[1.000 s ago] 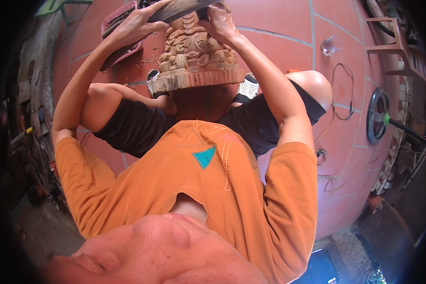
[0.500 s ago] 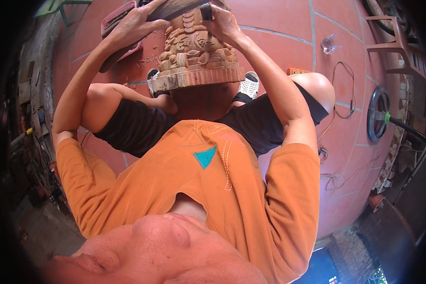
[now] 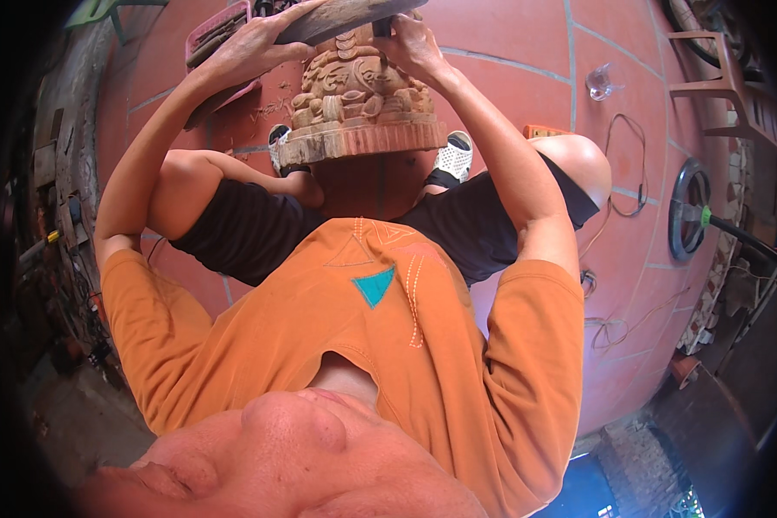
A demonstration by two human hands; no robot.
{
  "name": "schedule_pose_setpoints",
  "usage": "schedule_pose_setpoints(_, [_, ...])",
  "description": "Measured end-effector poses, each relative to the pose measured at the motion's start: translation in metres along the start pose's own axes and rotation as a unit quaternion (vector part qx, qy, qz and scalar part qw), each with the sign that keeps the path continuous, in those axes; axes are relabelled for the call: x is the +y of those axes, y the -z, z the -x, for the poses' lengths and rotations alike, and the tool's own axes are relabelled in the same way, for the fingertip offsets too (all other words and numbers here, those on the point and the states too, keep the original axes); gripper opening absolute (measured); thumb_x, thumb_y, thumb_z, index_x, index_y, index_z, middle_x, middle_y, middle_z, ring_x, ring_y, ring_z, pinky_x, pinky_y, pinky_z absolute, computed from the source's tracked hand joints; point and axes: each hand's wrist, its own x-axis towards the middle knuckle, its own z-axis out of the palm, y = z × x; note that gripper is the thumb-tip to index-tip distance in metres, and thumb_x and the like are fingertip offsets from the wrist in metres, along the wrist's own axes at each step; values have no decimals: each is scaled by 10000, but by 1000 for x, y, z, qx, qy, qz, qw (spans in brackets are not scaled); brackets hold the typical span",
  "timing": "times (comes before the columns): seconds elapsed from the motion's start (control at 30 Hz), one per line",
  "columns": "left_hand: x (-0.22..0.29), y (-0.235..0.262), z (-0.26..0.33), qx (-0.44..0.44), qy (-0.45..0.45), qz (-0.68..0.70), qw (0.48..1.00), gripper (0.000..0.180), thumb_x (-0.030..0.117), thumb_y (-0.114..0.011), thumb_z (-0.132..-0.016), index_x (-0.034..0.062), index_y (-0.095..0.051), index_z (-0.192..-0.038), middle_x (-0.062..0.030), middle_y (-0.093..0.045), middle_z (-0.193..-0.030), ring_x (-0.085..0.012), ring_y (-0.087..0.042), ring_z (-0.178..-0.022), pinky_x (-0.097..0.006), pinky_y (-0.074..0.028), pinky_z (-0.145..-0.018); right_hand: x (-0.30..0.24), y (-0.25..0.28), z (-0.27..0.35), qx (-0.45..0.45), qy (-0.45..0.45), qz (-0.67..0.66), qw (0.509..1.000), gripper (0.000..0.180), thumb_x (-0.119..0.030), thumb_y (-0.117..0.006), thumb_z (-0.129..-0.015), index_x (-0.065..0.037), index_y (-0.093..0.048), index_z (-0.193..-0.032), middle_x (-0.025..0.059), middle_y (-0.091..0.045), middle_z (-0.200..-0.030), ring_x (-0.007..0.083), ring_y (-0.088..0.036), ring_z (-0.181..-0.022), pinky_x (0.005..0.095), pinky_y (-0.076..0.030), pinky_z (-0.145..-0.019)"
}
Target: The person carves a wooden sculpture using a chisel and mallet. They hold the chisel against the wood and strike it with the mallet to shape the details of the figure.
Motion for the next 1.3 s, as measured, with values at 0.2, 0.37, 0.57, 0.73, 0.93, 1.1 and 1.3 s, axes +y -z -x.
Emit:
schedule_pose_setpoints(0.2, [-13, -5, -1, 46, -46, 13, 998, 738, 218, -695, -875, -3, -368, -1498, -304, -598, -1298, -390, -600, -1221, -426, -452, -1043, 7, 3, 4, -2, -26, -67, 997, 278, -260, -745, -898, -32, -668, -1036, 103, -709, -899, 201, -696, -862, 367, -535, -796])
schedule_pose_setpoints(0.37, [-9, 0, 0, 40, -17, 19, 999, 730, 202, -695, -875, -10, -368, -1492, -305, -594, -1304, -389, -594, -1233, -427, -446, -1048, 9, 8, 12, 1, -32, -126, 992, 236, -222, -747, -910, -40, -666, -1037, 55, -697, -950, 167, -695, -890, 339, -542, -813])
schedule_pose_setpoints(0.57, [-11, -1, -2, 36, -35, 11, 999, 742, 219, -694, -876, 3, -358, -1502, -304, -594, -1303, -390, -599, -1223, -435, -447, -1044, 6, 9, 18, 2, -28, -175, 984, 201, -175, -735, -919, -44, -663, -1053, 46, -696, -971, 159, -696, -909, 326, -541, -824])
schedule_pose_setpoints(0.73, [-3, -5, -4, 22, -33, 40, 998, 745, 234, -696, -877, 18, -359, -1505, -302, -601, -1286, -395, -607, -1204, -439, -454, -1032, 9, 9, 19, 1, -22, -174, 984, 230, -178, -737, -915, -51, -672, -1095, 61, -711, -990, 169, -696, -923, 329, -535, -839])
schedule_pose_setpoints(0.93, [-1, -7, -5, -7, -41, 23, 999, 751, 239, -704, -878, 25, -355, -1507, -309, -607, -1268, -402, -617, -1183, -442, -472, -1007, -1, 12, 20, -20, -56, -86, 995, 274, -200, -740, -906, -37, -669, -1114, 79, -723, -990, 179, -695, -936, 339, -528, -845])
schedule_pose_setpoints(1.1, [1, -10, -4, 39, -68, 46, 996, 760, 254, -712, -878, 24, -353, -1508, -317, -613, -1245, -415, -622, -1163, -445, -478, -987, 5, 12, 19, -7, -16, -111, 994, 262, -231, -743, -909, -42, -679, -1079, 70, -728, -963, 169, -689, -933, 339, -528, -842])
schedule_pose_setpoints(1.3, [11, -4, -5, -39, -24, -26, 999, 762, 303, -690, -894, 34, -343, -1517, -323, -613, -1222, -440, -628, -1114, -471, -482, -965, 5, 9, 23, 13, -46, -94, 994, 314, -325, -779, -852, -52, -689, -978, 126, -713, -844, 229, -685, -780, 384, -532, -764])
